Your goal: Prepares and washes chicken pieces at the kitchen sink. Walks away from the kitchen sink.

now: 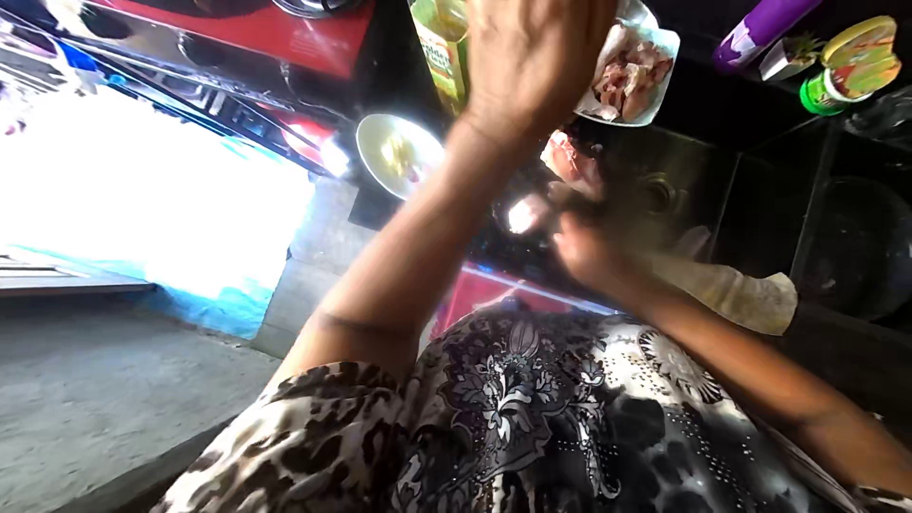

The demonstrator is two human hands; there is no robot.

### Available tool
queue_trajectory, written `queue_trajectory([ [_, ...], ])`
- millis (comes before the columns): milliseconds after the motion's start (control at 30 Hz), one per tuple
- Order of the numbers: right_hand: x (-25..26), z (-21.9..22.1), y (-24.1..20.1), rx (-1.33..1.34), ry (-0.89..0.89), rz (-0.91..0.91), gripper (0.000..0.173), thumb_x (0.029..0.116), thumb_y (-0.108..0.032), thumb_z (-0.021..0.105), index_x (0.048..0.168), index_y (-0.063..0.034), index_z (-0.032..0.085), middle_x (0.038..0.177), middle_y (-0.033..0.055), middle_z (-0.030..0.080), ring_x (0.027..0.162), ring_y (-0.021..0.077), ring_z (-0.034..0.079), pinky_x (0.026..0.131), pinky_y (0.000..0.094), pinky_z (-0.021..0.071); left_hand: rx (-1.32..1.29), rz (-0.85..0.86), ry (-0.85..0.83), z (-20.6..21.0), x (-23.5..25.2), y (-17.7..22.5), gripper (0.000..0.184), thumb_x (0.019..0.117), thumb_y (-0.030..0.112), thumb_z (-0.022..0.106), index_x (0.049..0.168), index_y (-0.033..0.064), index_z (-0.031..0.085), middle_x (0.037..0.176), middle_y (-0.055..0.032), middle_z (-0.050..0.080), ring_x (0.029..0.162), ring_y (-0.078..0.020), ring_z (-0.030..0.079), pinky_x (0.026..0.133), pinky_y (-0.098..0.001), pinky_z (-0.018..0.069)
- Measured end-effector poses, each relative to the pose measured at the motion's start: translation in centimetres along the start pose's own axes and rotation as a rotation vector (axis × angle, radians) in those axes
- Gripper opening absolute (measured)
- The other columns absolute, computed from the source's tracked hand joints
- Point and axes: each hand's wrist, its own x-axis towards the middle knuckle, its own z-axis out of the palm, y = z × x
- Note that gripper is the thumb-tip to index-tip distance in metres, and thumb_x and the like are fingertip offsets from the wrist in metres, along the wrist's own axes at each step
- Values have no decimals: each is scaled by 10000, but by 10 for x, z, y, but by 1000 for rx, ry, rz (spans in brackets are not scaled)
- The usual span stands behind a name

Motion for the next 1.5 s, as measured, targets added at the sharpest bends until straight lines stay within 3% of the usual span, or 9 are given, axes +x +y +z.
queue_trajectory([
  [67,-2,5,1,64,-47,11,385,1083,-221,520,1393,6,504,1100,280,677,979,445,700,834,617,568,-41,15,-303,61,-77,-27,460,1009,117,524,1467,138,561,1511,-201,525,1452,-410,422,1156,-715,249],
  [133,9,9,5,52,-60,3,365,1077,-209,517,1374,4,529,1111,259,682,990,420,701,858,605,564,-46,-65,-532,88,-112,-41,676,973,113,553,1611,209,352,1692,-158,252,1578,-392,152,1188,-755,54],
  [500,-1,4,13,-56,97,-67,308,1093,-247,505,1297,-23,560,857,214,679,771,394,713,657,567,577,-233,-92,-249,3,-26,-13,425,997,151,534,1389,0,599,1396,-211,615,1413,-413,468,1227,-627,180],
  [633,9,7,11,-74,56,-4,348,1099,-240,493,1331,14,541,947,252,696,889,433,719,755,593,572,-136,103,-28,11,-12,7,232,1001,114,553,1120,57,744,1025,-142,739,1036,-323,673,945,-527,433],
  [767,13,17,14,-8,47,0,347,1072,-177,533,1367,3,568,1070,281,697,952,458,708,830,630,568,-127,37,-389,83,-94,-29,637,974,65,538,1585,195,411,1651,-108,367,1555,-343,264,1199,-722,94],
  [900,25,8,10,-48,-51,70,417,1097,-243,476,1436,1,488,1178,276,670,1084,438,681,932,616,536,-186,-66,-605,78,-80,-27,711,974,25,537,1622,235,332,1697,-113,259,1584,-345,160,1184,-753,48],
  [1067,15,15,14,-43,97,-14,338,1088,-237,513,1320,4,558,956,247,697,868,421,721,741,595,579,-101,-30,-180,50,-24,-7,435,927,-10,538,1336,83,648,1303,-161,672,1308,-382,562,1127,-672,279],
  [1233,19,19,16,11,108,-37,400,1081,-203,528,1440,-28,525,1149,280,690,1001,456,708,868,625,565,-246,-89,-518,95,-96,-37,789,906,15,634,1616,196,341,1698,-158,229,1585,-359,146,1182,-761,54],
  [1500,19,11,9,-19,35,66,376,1080,-226,522,1381,-1,507,1108,275,680,997,449,702,853,616,568,-218,-320,-536,51,-209,-7,378,885,240,732,1185,17,681,1291,-279,603,1221,-456,578,991,-587,490],
])
